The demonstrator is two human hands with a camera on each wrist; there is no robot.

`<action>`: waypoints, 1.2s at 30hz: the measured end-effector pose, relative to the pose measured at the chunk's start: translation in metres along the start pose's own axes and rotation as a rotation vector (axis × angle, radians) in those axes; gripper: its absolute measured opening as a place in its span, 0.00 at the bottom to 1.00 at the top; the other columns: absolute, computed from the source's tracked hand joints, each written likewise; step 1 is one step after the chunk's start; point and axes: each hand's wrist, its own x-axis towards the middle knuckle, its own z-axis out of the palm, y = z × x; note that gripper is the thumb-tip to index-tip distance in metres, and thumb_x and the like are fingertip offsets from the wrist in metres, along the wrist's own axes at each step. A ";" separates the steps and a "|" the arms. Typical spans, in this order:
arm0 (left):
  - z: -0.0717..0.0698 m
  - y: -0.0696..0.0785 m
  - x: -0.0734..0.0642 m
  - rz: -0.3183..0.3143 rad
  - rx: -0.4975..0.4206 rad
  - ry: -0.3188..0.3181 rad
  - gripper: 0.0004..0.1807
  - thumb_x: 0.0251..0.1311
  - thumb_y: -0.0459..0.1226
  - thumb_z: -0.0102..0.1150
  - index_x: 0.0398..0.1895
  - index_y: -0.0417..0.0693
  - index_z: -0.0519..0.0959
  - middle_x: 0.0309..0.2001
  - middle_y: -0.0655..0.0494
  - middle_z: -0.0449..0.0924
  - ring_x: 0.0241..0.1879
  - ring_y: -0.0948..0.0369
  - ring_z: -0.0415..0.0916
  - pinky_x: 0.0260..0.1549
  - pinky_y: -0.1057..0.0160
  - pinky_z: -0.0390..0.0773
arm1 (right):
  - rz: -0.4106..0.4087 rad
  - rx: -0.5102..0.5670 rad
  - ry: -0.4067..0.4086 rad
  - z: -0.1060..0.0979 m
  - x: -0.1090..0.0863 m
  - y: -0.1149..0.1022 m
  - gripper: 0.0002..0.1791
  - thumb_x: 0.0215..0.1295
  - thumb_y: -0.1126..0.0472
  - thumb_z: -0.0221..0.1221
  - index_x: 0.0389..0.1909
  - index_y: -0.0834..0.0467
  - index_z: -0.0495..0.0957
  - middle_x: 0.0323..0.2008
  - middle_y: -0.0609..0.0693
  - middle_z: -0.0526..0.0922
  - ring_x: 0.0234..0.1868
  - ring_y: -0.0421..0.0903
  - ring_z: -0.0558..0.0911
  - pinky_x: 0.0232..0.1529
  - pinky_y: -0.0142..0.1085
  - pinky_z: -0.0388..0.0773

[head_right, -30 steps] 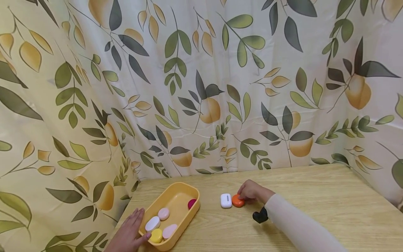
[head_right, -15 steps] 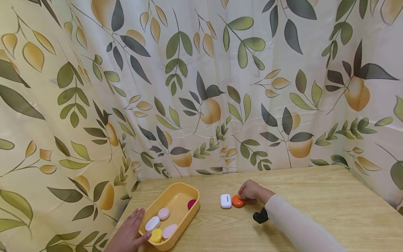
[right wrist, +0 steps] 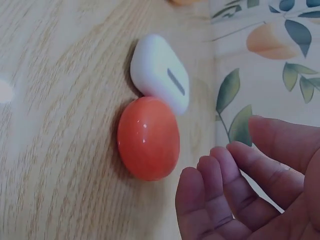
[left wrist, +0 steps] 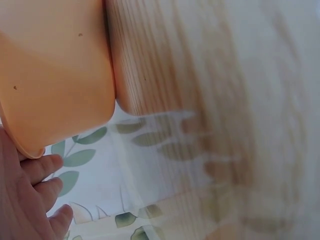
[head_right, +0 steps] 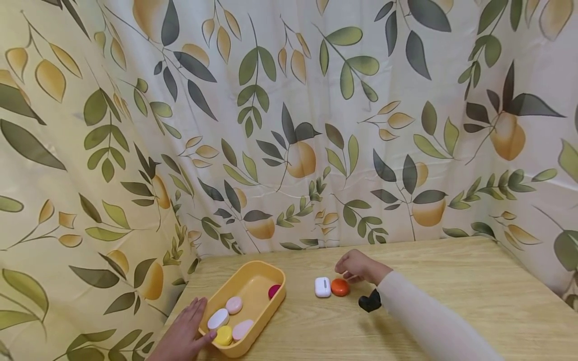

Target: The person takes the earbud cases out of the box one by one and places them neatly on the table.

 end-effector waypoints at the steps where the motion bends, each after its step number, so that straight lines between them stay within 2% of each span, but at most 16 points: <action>1: 0.000 0.000 0.000 -0.004 -0.003 -0.006 0.45 0.65 0.58 0.54 0.69 0.28 0.61 0.69 0.36 0.61 0.70 0.41 0.54 0.64 0.39 0.55 | 0.002 0.004 -0.002 0.001 0.000 -0.001 0.15 0.65 0.66 0.59 0.48 0.71 0.78 0.41 0.56 0.80 0.38 0.50 0.79 0.36 0.42 0.81; 8: -0.002 0.000 0.000 -0.038 0.000 -0.037 0.47 0.65 0.61 0.51 0.71 0.31 0.60 0.71 0.39 0.59 0.71 0.43 0.52 0.66 0.41 0.53 | -0.020 0.031 -0.017 0.009 0.004 -0.012 0.14 0.65 0.67 0.59 0.48 0.71 0.78 0.42 0.60 0.80 0.36 0.50 0.78 0.36 0.42 0.82; 12: -0.003 -0.001 0.000 -0.042 0.006 -0.042 0.47 0.65 0.62 0.51 0.71 0.30 0.60 0.70 0.38 0.59 0.71 0.43 0.52 0.66 0.41 0.53 | -0.035 0.054 -0.031 0.015 0.006 -0.019 0.11 0.64 0.69 0.59 0.45 0.70 0.79 0.39 0.58 0.81 0.33 0.48 0.77 0.34 0.41 0.82; 19: -0.002 -0.001 0.000 -0.045 -0.005 -0.052 0.47 0.65 0.61 0.51 0.70 0.30 0.60 0.70 0.37 0.59 0.71 0.42 0.52 0.66 0.40 0.53 | -0.049 0.017 -0.050 0.023 0.006 -0.031 0.12 0.65 0.68 0.59 0.47 0.69 0.79 0.41 0.56 0.82 0.39 0.52 0.80 0.37 0.44 0.82; 29: -0.002 -0.001 0.000 -0.056 -0.019 -0.056 0.47 0.65 0.61 0.51 0.71 0.29 0.59 0.71 0.37 0.58 0.71 0.42 0.51 0.66 0.40 0.52 | -0.096 0.072 -0.104 0.040 0.017 -0.052 0.14 0.65 0.66 0.60 0.48 0.71 0.78 0.42 0.61 0.80 0.37 0.52 0.79 0.36 0.43 0.82; 36: 0.001 0.000 0.000 -0.047 -0.034 -0.064 0.47 0.66 0.61 0.51 0.71 0.30 0.58 0.71 0.37 0.58 0.71 0.42 0.51 0.65 0.39 0.52 | -0.119 0.092 -0.122 0.058 0.017 -0.061 0.11 0.63 0.68 0.61 0.45 0.69 0.80 0.40 0.60 0.82 0.38 0.54 0.81 0.37 0.44 0.83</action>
